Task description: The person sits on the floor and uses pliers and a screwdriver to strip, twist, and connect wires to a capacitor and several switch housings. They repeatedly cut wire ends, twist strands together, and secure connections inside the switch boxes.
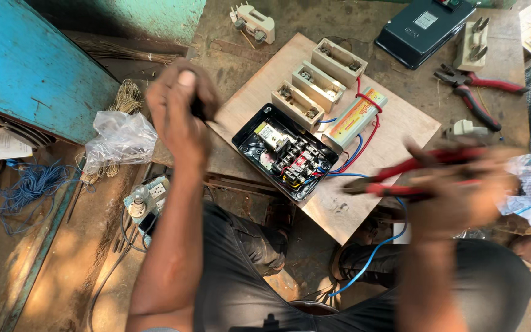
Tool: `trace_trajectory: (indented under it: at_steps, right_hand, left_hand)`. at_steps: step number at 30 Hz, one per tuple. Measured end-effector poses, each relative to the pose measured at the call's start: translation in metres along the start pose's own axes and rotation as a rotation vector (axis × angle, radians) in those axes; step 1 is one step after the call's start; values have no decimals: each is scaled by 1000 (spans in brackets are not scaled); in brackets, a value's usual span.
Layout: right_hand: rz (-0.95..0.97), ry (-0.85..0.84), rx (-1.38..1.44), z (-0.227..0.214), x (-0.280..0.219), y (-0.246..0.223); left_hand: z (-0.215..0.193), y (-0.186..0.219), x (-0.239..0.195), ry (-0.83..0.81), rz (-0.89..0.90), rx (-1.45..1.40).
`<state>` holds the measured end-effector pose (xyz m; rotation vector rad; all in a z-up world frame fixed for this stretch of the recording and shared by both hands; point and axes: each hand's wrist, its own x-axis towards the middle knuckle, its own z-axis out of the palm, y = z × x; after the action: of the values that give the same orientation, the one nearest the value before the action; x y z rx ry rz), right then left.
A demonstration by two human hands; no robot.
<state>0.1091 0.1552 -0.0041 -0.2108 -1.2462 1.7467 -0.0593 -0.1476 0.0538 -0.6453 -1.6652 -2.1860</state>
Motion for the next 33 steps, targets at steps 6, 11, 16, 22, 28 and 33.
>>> trace_trajectory:
  at_steps: [6, 11, 16, 22, 28, 33]
  right_hand:
    - [-244, -250, -842, -77, 114, 37]
    - [-249, -584, -1141, -104, 123, 105]
    - [-53, -694, -1332, -109, 129, 163]
    - [81, -727, -1408, -117, 140, 194]
    - [-35, -750, -1451, -104, 131, 176]
    - [-422, -710, -1478, -68, 117, 136]
  left_hand:
    - [-68, -118, 21, -139, 22, 1009]
    - [-100, -228, 6, -369, -246, 1238]
    - [-93, -245, 9, -344, -46, 1267]
    - [-17, -141, -43, -509, -86, 710]
    - [6, -109, -71, -795, -204, 860]
    - [9, -109, -64, -862, -285, 874]
